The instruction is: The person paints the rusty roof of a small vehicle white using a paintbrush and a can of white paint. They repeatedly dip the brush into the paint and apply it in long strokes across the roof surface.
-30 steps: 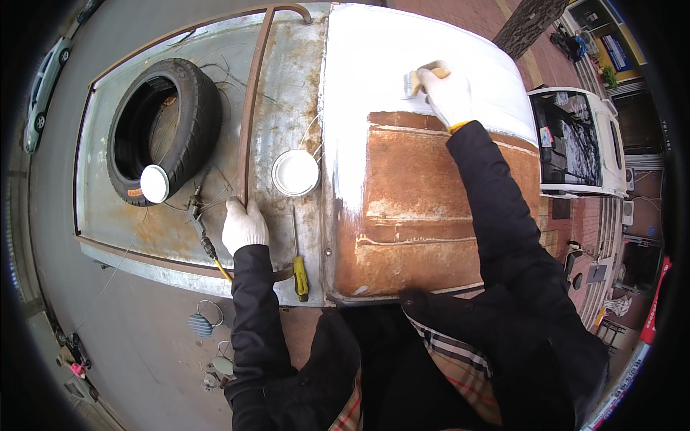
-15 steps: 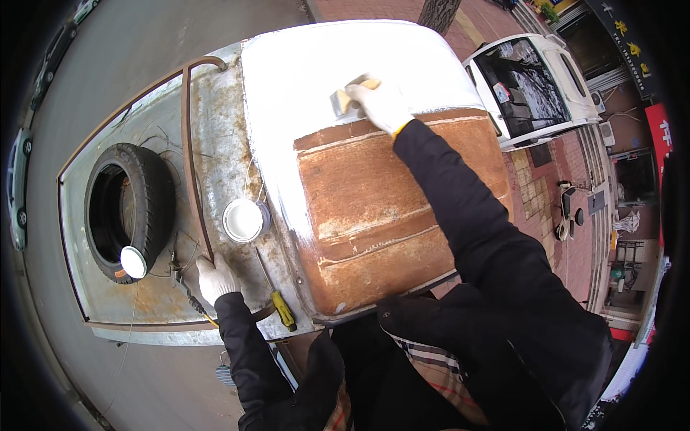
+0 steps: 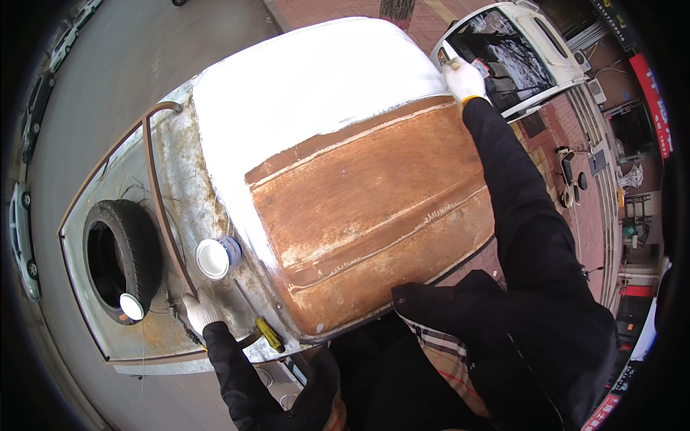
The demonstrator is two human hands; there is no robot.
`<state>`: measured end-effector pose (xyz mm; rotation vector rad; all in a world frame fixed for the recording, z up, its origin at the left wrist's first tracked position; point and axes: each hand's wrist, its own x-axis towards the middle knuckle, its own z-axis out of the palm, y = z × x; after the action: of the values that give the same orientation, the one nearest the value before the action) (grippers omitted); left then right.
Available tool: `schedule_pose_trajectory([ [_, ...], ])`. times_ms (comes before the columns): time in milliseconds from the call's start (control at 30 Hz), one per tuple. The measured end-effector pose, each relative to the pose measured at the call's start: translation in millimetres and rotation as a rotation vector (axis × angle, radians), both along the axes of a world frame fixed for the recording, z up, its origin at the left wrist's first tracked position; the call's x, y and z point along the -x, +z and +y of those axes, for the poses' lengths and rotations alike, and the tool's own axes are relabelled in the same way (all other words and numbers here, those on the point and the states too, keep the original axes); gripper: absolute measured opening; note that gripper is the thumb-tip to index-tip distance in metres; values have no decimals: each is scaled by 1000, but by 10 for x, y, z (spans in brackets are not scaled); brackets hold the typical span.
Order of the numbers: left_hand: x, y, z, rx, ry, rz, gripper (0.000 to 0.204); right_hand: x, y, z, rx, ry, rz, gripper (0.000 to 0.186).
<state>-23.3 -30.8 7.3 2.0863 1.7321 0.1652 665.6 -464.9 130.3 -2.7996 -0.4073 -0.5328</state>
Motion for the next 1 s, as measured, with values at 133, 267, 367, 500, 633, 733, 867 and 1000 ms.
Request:
schedule_pose_trajectory([
  [133, -1, 12, -6, -14, -20, 46, 50, 820, 14, 1237, 113, 413, -9, 25],
  [267, 29, -42, 4, -39, -24, 28, 52, 1847, 82, 2294, 119, 633, 142, 27],
  [367, 35, -66, 25, -26, -20, 46, 53, 2551, 142, 2896, -44, 786, 222, 28],
  [500, 23, -25, 31, -17, -15, 103, 53, 3077, 117, 3322, -401, 853, 455, 24],
  [633, 9, -7, 18, -56, -8, 79, 53, 2687, 79, 2822, -582, 733, 584, 23],
  [733, 34, -44, 38, -68, -3, 69, 49, 1912, 76, 1778, -794, 680, 824, 16],
  [867, 119, -112, 78, -87, 5, 70, 46, 749, 158, 262, -602, 358, 548, 26],
  [1000, 130, -162, 160, -148, -19, 83, 49, -212, 304, -878, -147, 41, 292, 34],
])
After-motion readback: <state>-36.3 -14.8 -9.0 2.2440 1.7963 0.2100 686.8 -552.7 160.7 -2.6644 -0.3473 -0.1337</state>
